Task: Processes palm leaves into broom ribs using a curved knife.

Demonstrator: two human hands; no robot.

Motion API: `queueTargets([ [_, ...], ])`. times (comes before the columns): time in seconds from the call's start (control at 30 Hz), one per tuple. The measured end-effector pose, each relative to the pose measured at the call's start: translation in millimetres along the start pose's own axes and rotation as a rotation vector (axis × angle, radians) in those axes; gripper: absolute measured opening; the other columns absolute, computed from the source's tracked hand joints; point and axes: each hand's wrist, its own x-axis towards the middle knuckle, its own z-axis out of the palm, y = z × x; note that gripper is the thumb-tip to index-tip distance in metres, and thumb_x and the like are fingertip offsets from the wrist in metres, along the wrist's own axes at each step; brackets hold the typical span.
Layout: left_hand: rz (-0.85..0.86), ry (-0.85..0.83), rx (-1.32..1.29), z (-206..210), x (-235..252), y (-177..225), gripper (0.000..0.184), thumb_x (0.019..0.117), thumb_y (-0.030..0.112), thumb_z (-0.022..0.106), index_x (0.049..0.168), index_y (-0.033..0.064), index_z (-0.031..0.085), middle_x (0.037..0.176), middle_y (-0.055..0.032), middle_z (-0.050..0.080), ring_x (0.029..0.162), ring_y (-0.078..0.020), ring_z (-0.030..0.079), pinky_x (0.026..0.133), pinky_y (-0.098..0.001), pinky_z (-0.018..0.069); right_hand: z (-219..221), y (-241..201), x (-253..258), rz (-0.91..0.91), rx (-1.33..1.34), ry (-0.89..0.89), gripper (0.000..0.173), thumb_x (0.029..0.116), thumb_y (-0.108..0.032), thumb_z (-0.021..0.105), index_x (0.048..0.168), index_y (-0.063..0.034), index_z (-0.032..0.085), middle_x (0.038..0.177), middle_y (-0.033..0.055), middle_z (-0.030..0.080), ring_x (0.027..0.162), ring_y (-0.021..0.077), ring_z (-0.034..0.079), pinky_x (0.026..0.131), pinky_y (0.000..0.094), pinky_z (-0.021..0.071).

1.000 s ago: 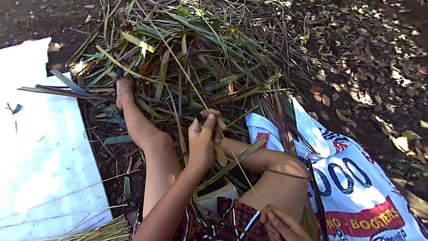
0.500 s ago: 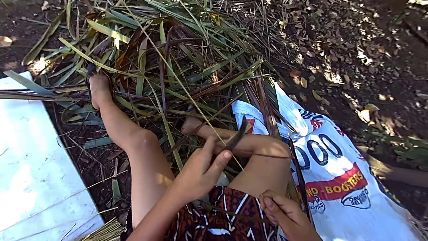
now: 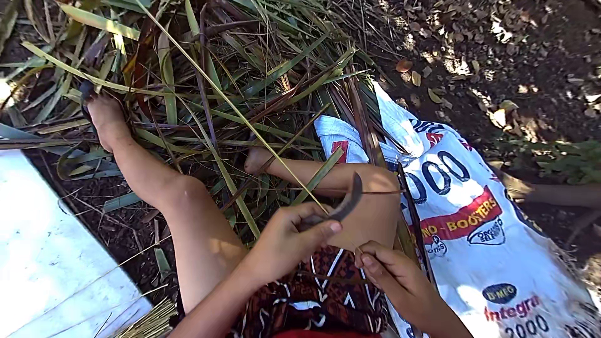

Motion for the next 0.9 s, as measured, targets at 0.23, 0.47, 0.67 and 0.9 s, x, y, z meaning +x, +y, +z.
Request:
queueTargets([
  [0.23, 0.075, 0.314, 0.022, -51, -3, 29, 0.011, 0.0983, 0.010, 0.060, 0.093, 0.0094, 0.070, 0.064, 0.0038, 0.064, 0.047, -0.0005, 0.055, 0.047, -0.0148, 0.0493, -14, 11, -25, 0.054, -0.050, -0.102, 0.037, 0.1113, -0.032, 0.039, 0.096, -0.0030, 0.058, 0.068, -0.0039, 0.047, 0.062, -0.0121, 0.041, 0.061, 0.0044, 0.0350],
  [0.47, 0.195, 0.621, 0.006, -80, -21, 45, 0.022, 0.1052, 0.017, 0.049, 0.101, 0.0107, 0.069, 0.062, 0.0043, 0.058, 0.042, -0.0007, 0.050, 0.042, -0.0155, 0.0484, -53, 39, -45, 0.283, 0.043, -0.265, 0.030, 0.1089, -0.022, 0.044, 0.091, -0.0050, 0.061, 0.070, -0.0142, 0.049, 0.063, -0.0140, 0.041, 0.060, 0.0074, 0.0351],
  [0.67, 0.252, 0.603, 0.008, -47, -21, 31, 0.019, 0.1028, 0.009, 0.052, 0.095, 0.0083, 0.069, 0.063, 0.0027, 0.064, 0.045, -0.0017, 0.055, 0.046, -0.0166, 0.0517, -30, 28, -7, 0.113, -0.035, -0.225, 0.035, 0.1084, -0.040, 0.046, 0.095, -0.0123, 0.062, 0.069, -0.0132, 0.049, 0.062, -0.0159, 0.042, 0.058, 0.0029, 0.0344],
  [0.9, 0.228, 0.368, -0.012, -12, -23, 9, 0.013, 0.1017, 0.010, 0.058, 0.108, 0.0048, 0.068, 0.073, 0.0091, 0.066, 0.055, 0.0034, 0.056, 0.051, -0.0130, 0.0493, 12, 0, 45, -0.089, 0.059, -0.224, 0.034, 0.1105, -0.031, 0.041, 0.097, -0.0087, 0.063, 0.064, -0.0118, 0.041, 0.057, -0.0147, 0.036, 0.054, 0.0019, 0.0303],
])
